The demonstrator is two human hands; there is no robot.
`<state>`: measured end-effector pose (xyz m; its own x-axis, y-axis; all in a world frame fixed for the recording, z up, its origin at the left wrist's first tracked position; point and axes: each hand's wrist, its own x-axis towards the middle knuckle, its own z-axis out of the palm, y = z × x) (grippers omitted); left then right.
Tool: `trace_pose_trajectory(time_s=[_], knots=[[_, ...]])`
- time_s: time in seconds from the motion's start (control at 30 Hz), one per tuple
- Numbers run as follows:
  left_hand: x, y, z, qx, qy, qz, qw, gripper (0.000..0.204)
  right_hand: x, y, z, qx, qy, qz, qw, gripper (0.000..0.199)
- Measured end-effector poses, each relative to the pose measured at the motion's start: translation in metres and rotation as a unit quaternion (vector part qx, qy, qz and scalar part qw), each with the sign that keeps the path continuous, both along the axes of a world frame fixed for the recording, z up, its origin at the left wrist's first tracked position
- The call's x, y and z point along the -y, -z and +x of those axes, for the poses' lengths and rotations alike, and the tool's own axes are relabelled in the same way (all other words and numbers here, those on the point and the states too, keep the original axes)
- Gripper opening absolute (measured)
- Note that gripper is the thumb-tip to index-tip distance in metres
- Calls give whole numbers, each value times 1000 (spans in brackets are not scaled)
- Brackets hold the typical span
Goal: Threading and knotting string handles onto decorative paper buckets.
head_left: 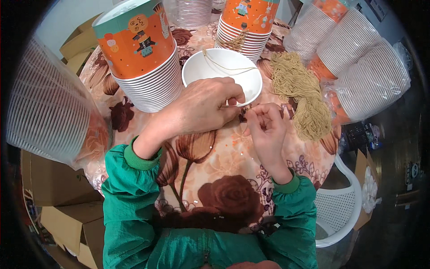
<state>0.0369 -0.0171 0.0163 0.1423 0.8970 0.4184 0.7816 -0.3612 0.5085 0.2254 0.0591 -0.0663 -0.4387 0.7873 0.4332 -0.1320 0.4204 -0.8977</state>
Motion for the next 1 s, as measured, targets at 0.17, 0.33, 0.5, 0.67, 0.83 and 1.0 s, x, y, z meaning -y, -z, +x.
trace_pose_trajectory(time_s=[0.17,0.33,0.5,0.67,0.83,1.0], knots=[[-1,3,0,8,1,-17,1000,21,2,-1,-1,8,-4,1,1000,8],[-2,4,0,14,1,-16,1000,21,2,-1,-3,-7,-12,-5,1000,8],[-2,4,1,10,0,-20,1000,22,1,1,-5,-15,-18,-5,1000,7],[-1,2,2,13,7,-8,1000,23,0,-1,-5,-14,-23,-6,1000,7],[-5,4,0,50,10,-28,998,19,1,-3,-4,-19,-35,-29,999,5],[-16,-10,-8,75,8,-148,986,21,4,-10,-3,-8,-49,-55,997,5]])
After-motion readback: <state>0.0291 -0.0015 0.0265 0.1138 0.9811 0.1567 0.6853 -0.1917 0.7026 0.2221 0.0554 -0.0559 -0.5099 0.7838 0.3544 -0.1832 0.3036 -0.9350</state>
